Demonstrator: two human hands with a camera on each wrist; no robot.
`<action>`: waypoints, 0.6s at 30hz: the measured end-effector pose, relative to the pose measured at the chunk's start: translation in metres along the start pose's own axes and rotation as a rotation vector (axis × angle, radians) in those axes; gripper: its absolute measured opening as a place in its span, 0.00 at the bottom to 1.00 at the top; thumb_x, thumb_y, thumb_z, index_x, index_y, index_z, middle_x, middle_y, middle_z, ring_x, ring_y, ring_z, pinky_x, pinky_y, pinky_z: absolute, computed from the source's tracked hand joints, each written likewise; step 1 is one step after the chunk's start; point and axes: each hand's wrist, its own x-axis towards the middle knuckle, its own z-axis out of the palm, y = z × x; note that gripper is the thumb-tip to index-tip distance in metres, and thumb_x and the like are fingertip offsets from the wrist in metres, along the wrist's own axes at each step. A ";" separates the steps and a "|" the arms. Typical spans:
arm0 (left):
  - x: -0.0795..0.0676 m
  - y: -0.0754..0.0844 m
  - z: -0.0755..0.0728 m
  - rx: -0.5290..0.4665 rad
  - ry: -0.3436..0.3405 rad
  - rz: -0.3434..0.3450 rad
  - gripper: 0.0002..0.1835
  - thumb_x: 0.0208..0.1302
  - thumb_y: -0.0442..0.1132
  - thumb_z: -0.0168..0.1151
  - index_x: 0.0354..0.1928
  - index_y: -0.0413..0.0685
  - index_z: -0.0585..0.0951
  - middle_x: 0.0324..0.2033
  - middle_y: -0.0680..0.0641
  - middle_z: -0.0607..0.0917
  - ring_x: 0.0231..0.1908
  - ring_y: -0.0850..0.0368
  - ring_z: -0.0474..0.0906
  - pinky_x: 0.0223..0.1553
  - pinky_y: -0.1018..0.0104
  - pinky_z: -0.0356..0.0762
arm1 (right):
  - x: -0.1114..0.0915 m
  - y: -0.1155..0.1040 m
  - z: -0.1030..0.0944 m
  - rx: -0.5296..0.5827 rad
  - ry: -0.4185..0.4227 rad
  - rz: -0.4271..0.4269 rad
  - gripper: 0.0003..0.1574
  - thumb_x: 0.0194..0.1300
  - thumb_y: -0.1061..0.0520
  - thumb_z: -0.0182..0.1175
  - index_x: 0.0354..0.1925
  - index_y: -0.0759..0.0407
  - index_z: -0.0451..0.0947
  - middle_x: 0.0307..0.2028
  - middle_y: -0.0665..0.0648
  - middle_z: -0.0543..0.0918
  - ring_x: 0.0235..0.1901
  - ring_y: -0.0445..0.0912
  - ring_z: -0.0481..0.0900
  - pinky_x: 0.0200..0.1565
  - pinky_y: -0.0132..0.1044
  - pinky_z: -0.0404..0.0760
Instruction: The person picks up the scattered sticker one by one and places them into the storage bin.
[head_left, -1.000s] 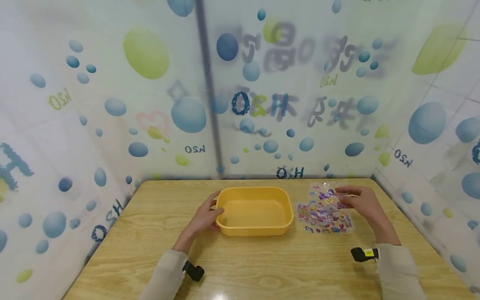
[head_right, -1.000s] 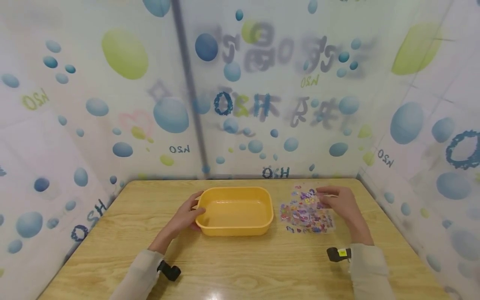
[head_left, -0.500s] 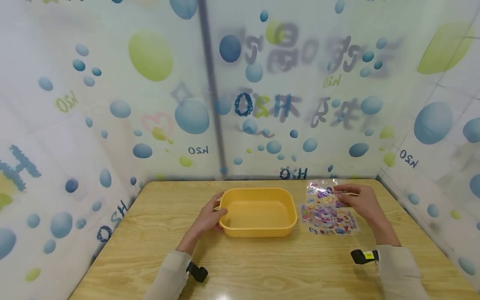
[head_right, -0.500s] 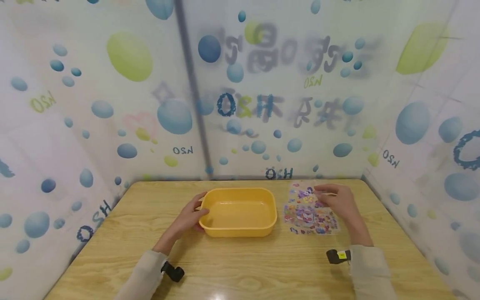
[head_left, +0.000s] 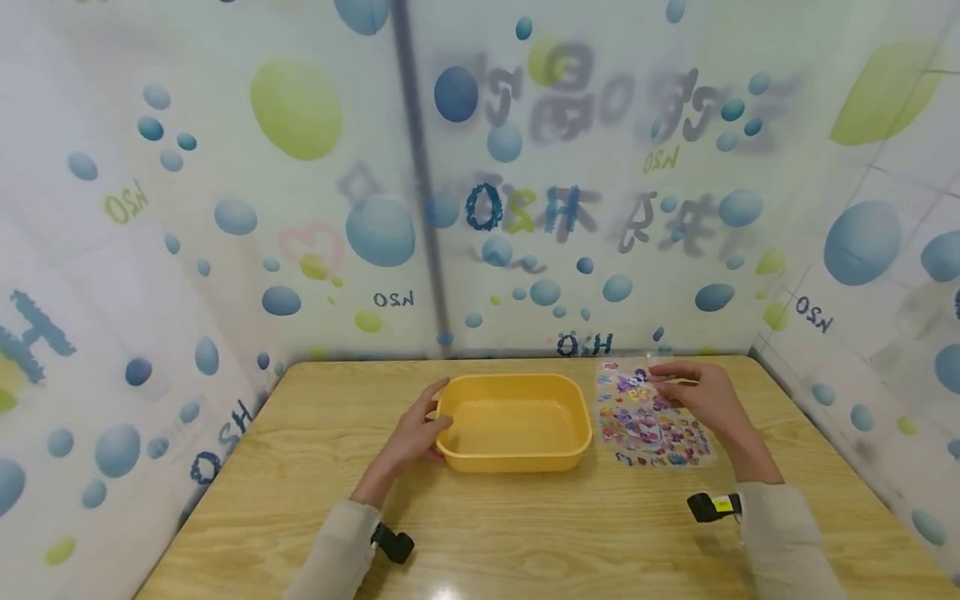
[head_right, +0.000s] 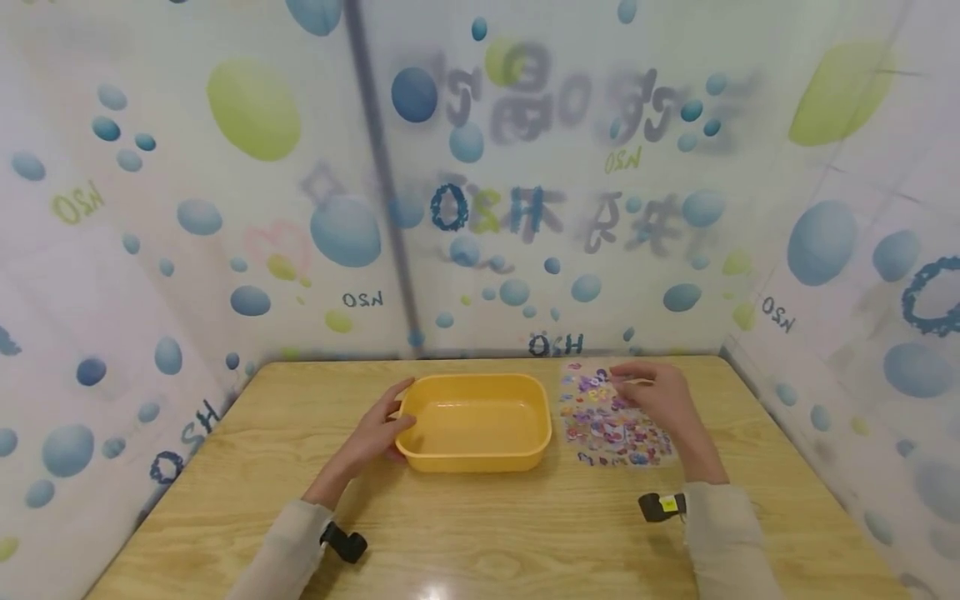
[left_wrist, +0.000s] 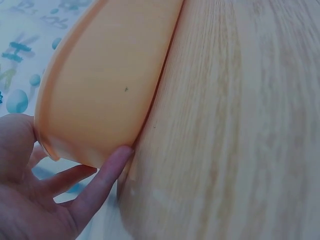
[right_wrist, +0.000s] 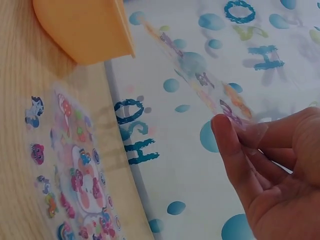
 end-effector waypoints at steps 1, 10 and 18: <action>0.000 -0.001 0.000 0.002 -0.002 0.002 0.33 0.69 0.39 0.56 0.72 0.68 0.59 0.62 0.36 0.70 0.31 0.47 0.82 0.21 0.52 0.84 | 0.001 -0.001 0.000 -0.002 -0.002 -0.006 0.21 0.69 0.57 0.57 0.56 0.66 0.77 0.54 0.70 0.80 0.35 0.36 0.85 0.39 0.28 0.85; -0.002 0.001 0.000 0.010 0.003 0.010 0.27 0.69 0.40 0.55 0.68 0.62 0.67 0.64 0.37 0.69 0.40 0.45 0.81 0.20 0.51 0.84 | 0.007 -0.016 0.003 -0.004 -0.018 -0.010 0.23 0.68 0.52 0.59 0.56 0.63 0.78 0.52 0.69 0.81 0.34 0.38 0.84 0.38 0.32 0.86; -0.003 0.001 0.001 0.022 -0.012 0.015 0.27 0.69 0.41 0.55 0.69 0.59 0.66 0.63 0.37 0.68 0.40 0.47 0.80 0.21 0.55 0.85 | 0.015 -0.033 0.010 -0.029 -0.046 -0.041 0.19 0.68 0.55 0.59 0.54 0.62 0.79 0.49 0.66 0.82 0.34 0.41 0.84 0.37 0.30 0.86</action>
